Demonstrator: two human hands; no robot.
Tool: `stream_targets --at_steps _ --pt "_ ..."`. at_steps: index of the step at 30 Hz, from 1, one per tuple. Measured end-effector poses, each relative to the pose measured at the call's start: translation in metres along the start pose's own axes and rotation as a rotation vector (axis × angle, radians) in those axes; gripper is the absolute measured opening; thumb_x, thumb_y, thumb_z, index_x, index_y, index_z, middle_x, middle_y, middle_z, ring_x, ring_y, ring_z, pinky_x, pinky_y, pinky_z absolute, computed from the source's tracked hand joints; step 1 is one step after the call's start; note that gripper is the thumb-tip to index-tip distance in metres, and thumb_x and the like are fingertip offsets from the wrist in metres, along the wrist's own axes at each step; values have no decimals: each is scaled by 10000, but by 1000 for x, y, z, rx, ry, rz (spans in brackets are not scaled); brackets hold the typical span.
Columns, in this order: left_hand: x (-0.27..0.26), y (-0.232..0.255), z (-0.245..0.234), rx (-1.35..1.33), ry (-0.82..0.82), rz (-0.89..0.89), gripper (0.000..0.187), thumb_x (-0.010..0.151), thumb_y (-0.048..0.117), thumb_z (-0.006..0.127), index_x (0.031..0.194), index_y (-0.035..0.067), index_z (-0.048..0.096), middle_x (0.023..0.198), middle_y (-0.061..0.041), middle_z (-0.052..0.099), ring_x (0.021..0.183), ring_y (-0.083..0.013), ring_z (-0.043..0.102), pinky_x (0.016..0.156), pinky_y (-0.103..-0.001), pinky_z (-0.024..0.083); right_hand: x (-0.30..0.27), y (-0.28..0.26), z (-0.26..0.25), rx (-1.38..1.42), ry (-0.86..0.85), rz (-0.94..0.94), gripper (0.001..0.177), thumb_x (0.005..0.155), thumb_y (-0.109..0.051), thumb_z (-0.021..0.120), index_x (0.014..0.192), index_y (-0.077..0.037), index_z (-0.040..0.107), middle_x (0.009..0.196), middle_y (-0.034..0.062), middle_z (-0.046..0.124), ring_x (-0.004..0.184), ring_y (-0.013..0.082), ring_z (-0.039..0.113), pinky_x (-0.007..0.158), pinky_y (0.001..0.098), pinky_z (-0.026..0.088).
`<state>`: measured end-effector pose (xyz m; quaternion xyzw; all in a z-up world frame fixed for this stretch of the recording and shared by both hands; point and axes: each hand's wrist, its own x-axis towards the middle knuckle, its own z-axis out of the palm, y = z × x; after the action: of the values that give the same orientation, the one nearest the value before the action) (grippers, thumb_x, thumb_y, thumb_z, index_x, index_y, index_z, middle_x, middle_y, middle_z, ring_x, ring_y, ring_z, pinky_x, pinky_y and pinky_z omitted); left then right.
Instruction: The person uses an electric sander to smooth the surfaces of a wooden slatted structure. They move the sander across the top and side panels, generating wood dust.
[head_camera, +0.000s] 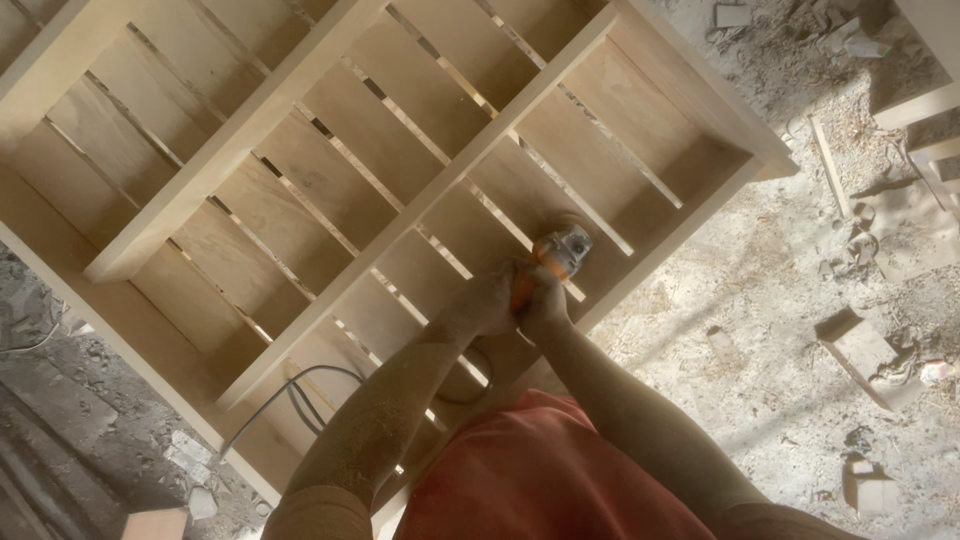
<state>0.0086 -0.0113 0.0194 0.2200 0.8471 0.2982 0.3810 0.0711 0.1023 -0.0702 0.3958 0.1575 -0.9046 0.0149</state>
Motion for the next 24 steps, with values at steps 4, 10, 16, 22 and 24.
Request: stream_targets --at_steps 4,10,16,22,24 --pt "18 -1 -37 -16 91 -11 757 680 149 881 1345 76 527 1203 -223 681 1136 -379 665 946 -461 553 40 3 27 -50 -74 53 368 803 -134 656 1146 -20 585 1026 164 662 969 309 661 885 427 563" --pt "20 17 -70 -132 -23 -462 786 770 169 787 1473 129 438 1228 -234 704 1076 -421 715 902 -498 576 64 1 68 -215 4 127 432 742 -130 716 1144 -35 594 984 137 666 902 290 668 805 435 577" --pt "35 8 -22 -98 161 159 779 663 143 884 1347 77 518 1209 -215 674 1118 -391 651 896 -477 543 47 -14 24 45 -29 -28 348 776 -76 673 1106 11 605 1009 172 659 925 311 668 843 426 573" --pt "50 15 28 167 -95 46 845 751 251 832 1459 106 395 1089 -201 722 1035 -396 707 907 -486 566 18 -33 -27 74 116 -136 330 779 -113 632 1080 21 647 992 151 699 933 294 683 883 397 578" --pt "63 25 29 143 -98 43 912 748 266 827 1505 116 339 1099 -212 713 1031 -403 704 897 -493 568 23 -51 -23 56 53 -155 336 771 -109 623 1081 19 641 992 152 705 942 295 687 888 396 571"
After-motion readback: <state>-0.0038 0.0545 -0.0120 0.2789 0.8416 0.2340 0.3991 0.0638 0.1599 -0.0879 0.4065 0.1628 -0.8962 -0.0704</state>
